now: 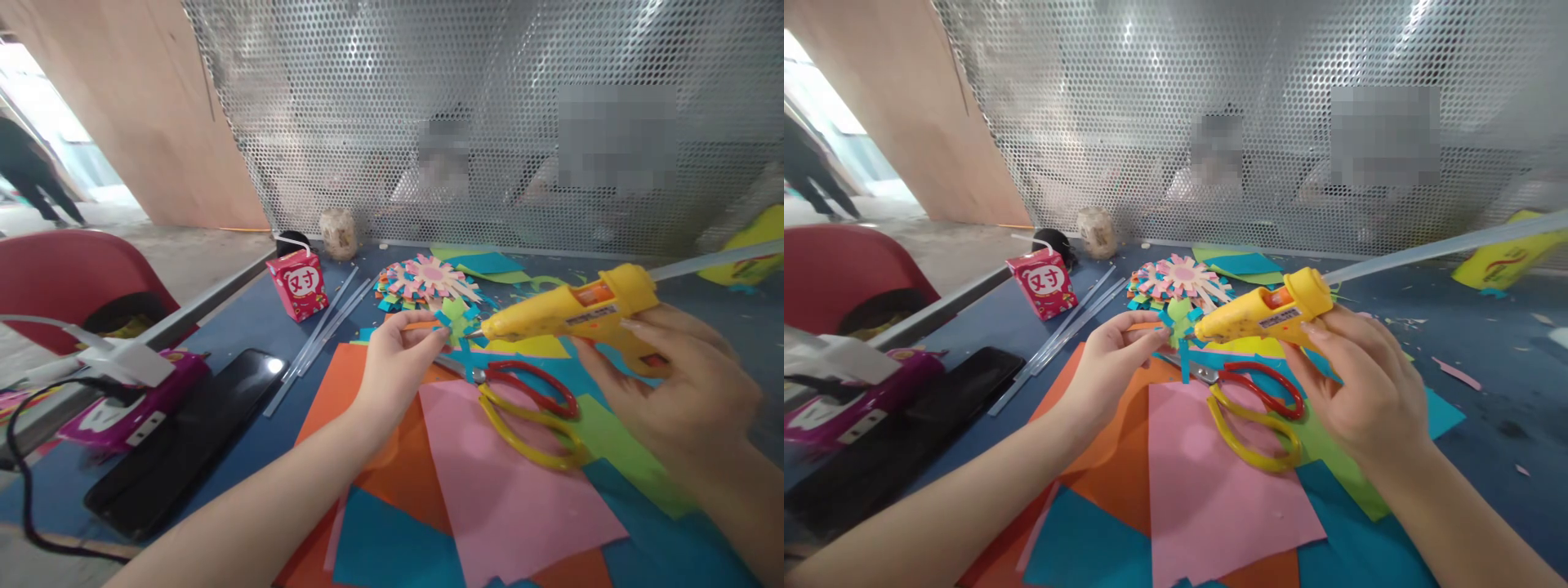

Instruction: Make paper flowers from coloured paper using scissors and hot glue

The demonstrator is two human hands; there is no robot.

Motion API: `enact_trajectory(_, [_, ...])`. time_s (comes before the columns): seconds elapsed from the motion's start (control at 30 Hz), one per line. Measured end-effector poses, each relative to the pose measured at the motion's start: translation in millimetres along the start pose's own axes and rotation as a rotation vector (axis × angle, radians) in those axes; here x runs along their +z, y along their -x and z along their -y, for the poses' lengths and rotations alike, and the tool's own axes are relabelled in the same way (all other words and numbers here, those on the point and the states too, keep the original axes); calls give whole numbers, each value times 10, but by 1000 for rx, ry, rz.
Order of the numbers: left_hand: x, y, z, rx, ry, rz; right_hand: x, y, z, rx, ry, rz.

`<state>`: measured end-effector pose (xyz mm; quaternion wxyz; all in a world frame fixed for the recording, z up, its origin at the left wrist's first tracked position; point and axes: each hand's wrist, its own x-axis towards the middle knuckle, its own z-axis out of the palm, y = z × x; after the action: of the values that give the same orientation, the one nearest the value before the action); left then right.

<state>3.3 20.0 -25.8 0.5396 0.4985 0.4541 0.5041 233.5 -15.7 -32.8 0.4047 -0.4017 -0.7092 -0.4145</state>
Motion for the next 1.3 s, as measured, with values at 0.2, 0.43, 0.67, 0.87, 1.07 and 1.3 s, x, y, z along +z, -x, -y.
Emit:
enact_trajectory(0.2, [19, -5, 5, -6, 3, 23, 0, -3, 17, 11, -34, 18])
enact_trajectory(0.43, [19, -6, 11, 3, 20, 11, 1, 16, 14, -7, -2, 29])
enact_trajectory(0.67, [2, -11, 10, -4, 25, 10, -10, 13, -2, -10, 11, 38])
enact_trajectory(0.87, [-9, -12, -1, -21, 44, 9, -35, -13, 16, 15, 19, 12])
enact_trajectory(1.07, [-10, -19, -13, -82, 83, 1, -19, 3, 33, 12, 12, 43])
enact_trajectory(1.3, [-19, -21, -39, -144, 130, -33, -18, 6, 16, -70, 4, 37])
